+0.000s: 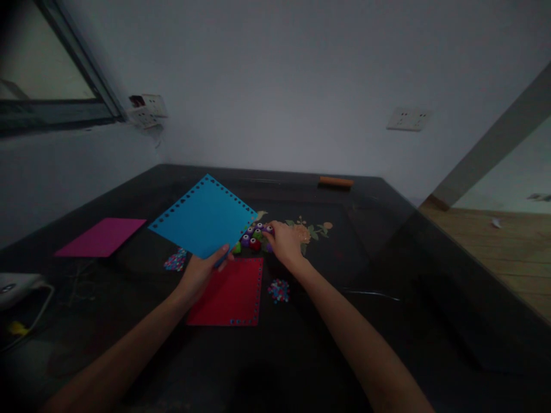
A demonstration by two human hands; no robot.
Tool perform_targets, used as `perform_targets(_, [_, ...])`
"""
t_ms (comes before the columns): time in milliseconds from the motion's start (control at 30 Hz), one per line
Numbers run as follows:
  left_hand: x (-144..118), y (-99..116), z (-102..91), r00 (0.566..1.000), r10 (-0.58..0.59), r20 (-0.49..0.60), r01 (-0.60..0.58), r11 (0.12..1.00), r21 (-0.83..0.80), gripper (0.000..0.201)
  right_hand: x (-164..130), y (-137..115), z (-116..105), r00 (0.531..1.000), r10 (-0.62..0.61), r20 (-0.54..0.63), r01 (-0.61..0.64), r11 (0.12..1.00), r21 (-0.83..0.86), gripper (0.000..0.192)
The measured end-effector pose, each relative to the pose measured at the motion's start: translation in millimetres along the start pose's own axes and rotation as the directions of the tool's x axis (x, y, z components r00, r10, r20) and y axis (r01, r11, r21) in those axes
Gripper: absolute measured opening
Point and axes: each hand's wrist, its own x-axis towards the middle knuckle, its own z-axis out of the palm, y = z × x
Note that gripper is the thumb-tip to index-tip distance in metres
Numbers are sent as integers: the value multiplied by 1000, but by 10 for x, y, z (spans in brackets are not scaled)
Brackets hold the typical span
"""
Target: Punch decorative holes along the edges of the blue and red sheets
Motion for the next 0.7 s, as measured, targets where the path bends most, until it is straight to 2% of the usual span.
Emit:
perform_targets(67, [-12,4,6,1000,-2,7,2,1000,13,21,-32,57,-49,1000,6,-18,-5,997,74,24])
perform_targets(133, [-29,13,18,1000,-6,16,5,1000,26,22,-116,111,-93,999,22,-31,-14,966,258,23])
perform_targets(167, [-39,17,27,1000,-9,22,8,999,33,23,-180,132,-115,999,42,-27,-27,914,404,21])
perform_targets(233, [-63,16,50,999,-19,37,18,999,45,22,-349,156,-164,995,95,33,-92,722,686,22])
perform_targets(267, [-77,10,64,998,-27,49,24,998,52,22,-449,158,-194,989,117,88,-143,631,762,25])
perform_targets(333, [-116,-8,96,996,-46,78,40,997,69,24,-663,145,-266,966,167,196,-255,513,819,33])
perform_targets(467, [-218,-56,179,987,-95,131,81,991,107,28,-1020,88,-414,912,253,323,-399,357,845,46])
perform_targets(700, [-295,-39,407,961,-169,221,123,970,210,29,-1206,72,-465,895,254,366,-420,208,883,36])
